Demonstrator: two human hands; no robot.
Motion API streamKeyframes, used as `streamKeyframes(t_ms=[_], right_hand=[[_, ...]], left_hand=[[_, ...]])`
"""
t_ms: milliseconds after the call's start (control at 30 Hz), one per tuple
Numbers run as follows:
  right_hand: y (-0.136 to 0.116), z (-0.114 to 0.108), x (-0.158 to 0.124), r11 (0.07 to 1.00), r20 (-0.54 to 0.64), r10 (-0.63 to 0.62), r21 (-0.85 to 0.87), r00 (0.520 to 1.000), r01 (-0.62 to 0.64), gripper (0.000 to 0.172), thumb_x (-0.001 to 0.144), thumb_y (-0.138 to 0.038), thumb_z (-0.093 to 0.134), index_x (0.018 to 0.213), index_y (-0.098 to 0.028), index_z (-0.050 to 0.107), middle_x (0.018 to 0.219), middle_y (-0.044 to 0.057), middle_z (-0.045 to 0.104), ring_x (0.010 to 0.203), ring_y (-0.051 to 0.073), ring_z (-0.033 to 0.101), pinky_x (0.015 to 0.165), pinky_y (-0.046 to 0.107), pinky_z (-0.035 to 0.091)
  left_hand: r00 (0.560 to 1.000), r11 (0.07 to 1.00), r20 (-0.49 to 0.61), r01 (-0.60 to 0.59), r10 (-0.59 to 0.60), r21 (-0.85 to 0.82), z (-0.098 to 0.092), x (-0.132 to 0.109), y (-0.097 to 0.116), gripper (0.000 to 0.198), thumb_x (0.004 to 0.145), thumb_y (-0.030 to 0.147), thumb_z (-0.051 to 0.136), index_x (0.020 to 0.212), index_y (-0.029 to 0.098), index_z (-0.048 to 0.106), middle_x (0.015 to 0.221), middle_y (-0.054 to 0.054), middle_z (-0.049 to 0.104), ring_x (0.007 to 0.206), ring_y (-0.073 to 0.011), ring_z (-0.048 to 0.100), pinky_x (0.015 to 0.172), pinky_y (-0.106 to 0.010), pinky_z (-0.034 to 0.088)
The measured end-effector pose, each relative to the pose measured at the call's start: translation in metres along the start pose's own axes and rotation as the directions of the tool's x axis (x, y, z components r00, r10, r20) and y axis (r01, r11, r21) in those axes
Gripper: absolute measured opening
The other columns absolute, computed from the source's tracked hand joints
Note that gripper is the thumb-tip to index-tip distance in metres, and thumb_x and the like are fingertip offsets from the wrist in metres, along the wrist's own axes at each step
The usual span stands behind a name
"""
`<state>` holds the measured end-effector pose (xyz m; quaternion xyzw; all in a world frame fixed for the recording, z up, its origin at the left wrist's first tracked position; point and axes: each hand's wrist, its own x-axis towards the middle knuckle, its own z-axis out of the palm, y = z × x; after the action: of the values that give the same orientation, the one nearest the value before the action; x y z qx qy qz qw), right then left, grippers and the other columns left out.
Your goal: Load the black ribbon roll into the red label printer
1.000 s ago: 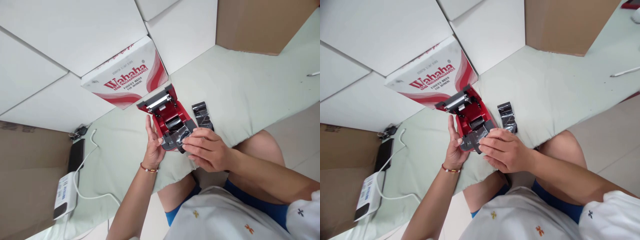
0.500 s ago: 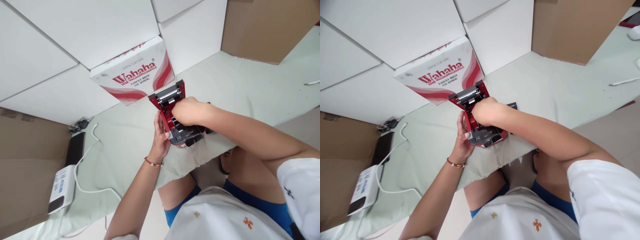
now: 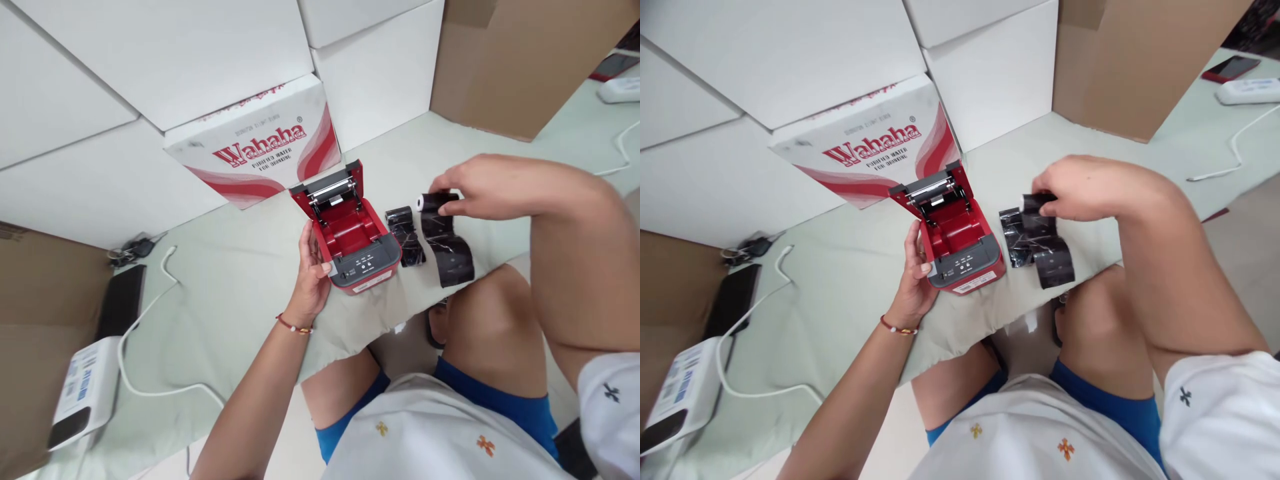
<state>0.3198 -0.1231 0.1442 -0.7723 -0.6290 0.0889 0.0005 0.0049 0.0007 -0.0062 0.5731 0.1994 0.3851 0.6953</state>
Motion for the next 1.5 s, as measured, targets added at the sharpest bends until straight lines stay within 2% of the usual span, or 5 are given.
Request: streamKeyframes(t_ms=[400, 733, 1000, 1300, 1500], right_hand=[[-0.045, 0.073, 0.045, 1.0, 0.052, 0.022, 0.01, 0.998, -0.022, 0.04, 0.1, -0.027, 0.057, 0.135, -0.018, 0.072, 0.136, 0.018, 0.073, 0.116, 0.034, 0.071, 0.08, 0.037, 0.05], [-0.028, -0.03, -0.016, 0.782, 0.099, -0.546, 0.416, 0.832, 0.464, 0.035, 0.097, -0.044, 0.069, 0.125, -0.027, 0.081, 0.098, -0.004, 0.082, 0.07, 0.011, 0.066, 0.067, 0.027, 0.047], [-0.147, 0.007, 0.024, 0.964, 0.017, -0.255, -0.076, 0.967, 0.255, 0.024, 0.091, -0.012, 0.065, 0.108, -0.018, 0.079, 0.104, 0.012, 0.081, 0.091, 0.029, 0.075, 0.066, 0.034, 0.048], [-0.157, 0.022, 0.055, 0.968, 0.138, -0.212, -0.106, 0.968, 0.227, 0.024, 0.089, -0.013, 0.066, 0.107, -0.017, 0.081, 0.098, 0.015, 0.082, 0.089, 0.029, 0.076, 0.072, 0.035, 0.052], [-0.127, 0.046, -0.005, 0.874, -0.413, -0.397, 0.103, 0.82, 0.475, 0.03, 0.108, -0.029, 0.052, 0.116, -0.017, 0.078, 0.119, 0.013, 0.08, 0.107, 0.028, 0.073, 0.094, 0.042, 0.055]], left_hand=[[1.0, 1.0, -0.028, -0.007, 0.008, 0.023, -0.001, 0.0, 0.001, 0.09, 0.075, 0.059, 0.089, 0.155, 0.048, 0.047, 0.175, 0.001, 0.035, 0.162, -0.0313, 0.036, 0.126, -0.045, 0.047], [1.0, 1.0, 0.011, -0.02, 0.02, -0.004, -0.003, 0.001, 0.001, 0.094, 0.074, 0.057, 0.091, 0.156, 0.045, 0.047, 0.174, -0.002, 0.038, 0.163, -0.0332, 0.034, 0.132, -0.052, 0.036], [0.997, 0.998, 0.04, -0.065, 0.065, 0.002, -0.005, 0.004, -0.003, 0.093, 0.076, 0.056, 0.09, 0.157, 0.042, 0.045, 0.175, -0.004, 0.037, 0.165, -0.034, 0.03, 0.134, -0.052, 0.032], [0.996, 0.997, 0.049, -0.075, 0.076, -0.014, -0.008, 0.007, -0.01, 0.094, 0.078, 0.054, 0.088, 0.158, 0.041, 0.043, 0.176, -0.005, 0.035, 0.164, -0.0335, 0.032, 0.134, -0.051, 0.031], [0.991, 0.994, 0.082, -0.11, 0.11, -0.003, -0.006, 0.006, -0.006, 0.089, 0.082, 0.049, 0.084, 0.159, 0.038, 0.041, 0.176, -0.005, 0.035, 0.164, -0.0331, 0.032, 0.134, -0.051, 0.03]])
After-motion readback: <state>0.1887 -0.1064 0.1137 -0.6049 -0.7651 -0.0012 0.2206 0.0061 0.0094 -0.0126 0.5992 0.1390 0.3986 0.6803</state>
